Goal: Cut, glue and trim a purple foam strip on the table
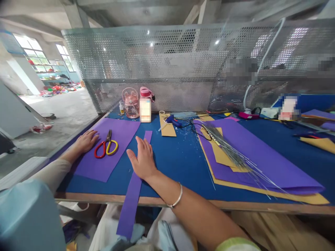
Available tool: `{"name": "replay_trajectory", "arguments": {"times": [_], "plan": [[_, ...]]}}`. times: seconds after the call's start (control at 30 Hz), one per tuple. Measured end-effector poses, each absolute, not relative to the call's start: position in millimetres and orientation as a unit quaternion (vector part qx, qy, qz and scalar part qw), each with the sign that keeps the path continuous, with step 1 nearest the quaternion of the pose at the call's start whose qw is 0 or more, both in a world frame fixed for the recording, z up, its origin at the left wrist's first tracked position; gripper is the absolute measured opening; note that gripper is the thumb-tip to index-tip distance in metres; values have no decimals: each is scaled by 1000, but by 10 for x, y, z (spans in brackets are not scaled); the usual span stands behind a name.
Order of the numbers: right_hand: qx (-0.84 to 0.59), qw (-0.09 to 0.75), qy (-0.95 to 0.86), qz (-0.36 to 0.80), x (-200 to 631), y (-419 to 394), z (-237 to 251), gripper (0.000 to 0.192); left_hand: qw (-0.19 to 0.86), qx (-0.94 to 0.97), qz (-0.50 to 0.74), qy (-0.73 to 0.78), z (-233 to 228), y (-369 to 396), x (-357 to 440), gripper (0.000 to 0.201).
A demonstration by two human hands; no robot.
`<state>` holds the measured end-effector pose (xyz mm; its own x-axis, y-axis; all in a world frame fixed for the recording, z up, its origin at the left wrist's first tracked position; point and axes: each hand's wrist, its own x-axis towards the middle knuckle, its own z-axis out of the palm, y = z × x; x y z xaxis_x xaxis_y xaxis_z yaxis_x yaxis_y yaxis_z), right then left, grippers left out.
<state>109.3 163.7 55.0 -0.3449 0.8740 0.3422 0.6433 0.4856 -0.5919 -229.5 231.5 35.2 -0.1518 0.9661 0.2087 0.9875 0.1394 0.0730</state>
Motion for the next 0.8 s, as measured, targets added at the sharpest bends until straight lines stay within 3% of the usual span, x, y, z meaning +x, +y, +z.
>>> {"name": "replay_trajectory", "arguments": {"times": [0.1, 0.27, 0.5, 0.67, 0.8], "plan": [[-465, 352, -808, 84, 1336, 1993, 758, 55, 77, -657, -122, -740, 352, 2291, -2313, 53], [-560, 308, -769, 31, 1930, 3089, 926, 30, 109, -652, -196, -725, 380, 2259, -2318, 50], [-647, 209, -733, 30, 2323, 4031, 629, 31, 166, -654, -420, -608, 700, 1961, -1857, 26], [-663, 203, -720, 12, 2351, 4230, 440, 30, 37, -787, -413, -457, 930, 1762, -1367, 22], [-671, 230, -704, -24, 2379, 4211, 468, 41, -124, -876, -264, -385, 1052, 1711, -951, 24]]}}
